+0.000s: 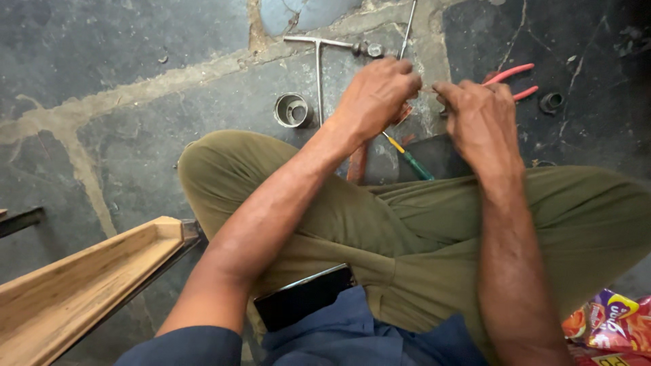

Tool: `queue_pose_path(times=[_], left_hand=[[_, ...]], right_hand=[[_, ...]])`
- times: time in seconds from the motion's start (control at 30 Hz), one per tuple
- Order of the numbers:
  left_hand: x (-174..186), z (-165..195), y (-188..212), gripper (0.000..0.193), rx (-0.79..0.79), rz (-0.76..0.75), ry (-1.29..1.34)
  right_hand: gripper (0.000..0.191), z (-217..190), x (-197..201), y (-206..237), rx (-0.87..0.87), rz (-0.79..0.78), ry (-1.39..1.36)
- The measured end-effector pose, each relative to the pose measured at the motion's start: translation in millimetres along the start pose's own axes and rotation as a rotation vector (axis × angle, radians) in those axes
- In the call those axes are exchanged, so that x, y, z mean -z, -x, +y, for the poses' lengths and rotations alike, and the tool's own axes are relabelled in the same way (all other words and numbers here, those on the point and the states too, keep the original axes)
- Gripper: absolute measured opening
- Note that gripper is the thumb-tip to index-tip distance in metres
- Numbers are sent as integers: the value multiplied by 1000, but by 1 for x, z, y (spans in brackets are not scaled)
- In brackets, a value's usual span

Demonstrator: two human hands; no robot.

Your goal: The person sits on the floor and uses a hammer to tap a cylindrical object, then winds copper wire around it using both hands. They use pliers to cut the wire and continue winding it tightly around the cylinder.

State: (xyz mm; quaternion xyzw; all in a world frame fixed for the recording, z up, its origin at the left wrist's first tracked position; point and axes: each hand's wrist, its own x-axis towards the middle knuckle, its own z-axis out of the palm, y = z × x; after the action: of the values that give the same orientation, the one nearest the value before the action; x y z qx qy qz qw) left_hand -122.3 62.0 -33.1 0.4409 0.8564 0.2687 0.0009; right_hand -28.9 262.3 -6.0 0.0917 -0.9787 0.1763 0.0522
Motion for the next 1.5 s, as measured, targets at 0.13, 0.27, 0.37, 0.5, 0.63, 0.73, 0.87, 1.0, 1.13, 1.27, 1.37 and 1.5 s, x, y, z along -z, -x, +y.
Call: queue_pose_path(times=[0.13,0.27,0.37,0.5,0.63,0.73,0.87,1.0,1.13,1.27,1.37,1.5], left_hand=[[-20,2,1,10,-30,-78,23],[-23,14,5,9,41,-94,112],[-15,23,1,10,32,-21,178],[-10,36,-8,19,265,-232,324],[-12,40,-7,19,198,-165,388],[-17,38,-4,21,97,-115,400],[-20,36,-2,18,-12,-51,460],[-23,34,-3,17,143,-193,416],[-27,29,-4,20,244,-309,349],[-31,25,-6,22,155,-180,444],[-31,26,-8,21,226,-172,462],[-25,30,-10,21,115,-119,386]], right_hand=[[30,10,-6,6,-44,-157,58],[27,17,-6,11,-99,-145,-15],[23,17,6,9,-101,-15,-225],[15,4,19,5,-389,21,-721],[15,-2,24,3,-377,98,-676],[16,1,26,5,-306,97,-593],[18,0,27,4,-244,66,-565],[18,-5,35,1,-202,56,-527],[40,-6,44,5,-84,6,-273],[42,-2,38,8,-60,-5,-117],[31,3,32,6,-70,10,-132],[18,8,29,6,-19,48,-114]])
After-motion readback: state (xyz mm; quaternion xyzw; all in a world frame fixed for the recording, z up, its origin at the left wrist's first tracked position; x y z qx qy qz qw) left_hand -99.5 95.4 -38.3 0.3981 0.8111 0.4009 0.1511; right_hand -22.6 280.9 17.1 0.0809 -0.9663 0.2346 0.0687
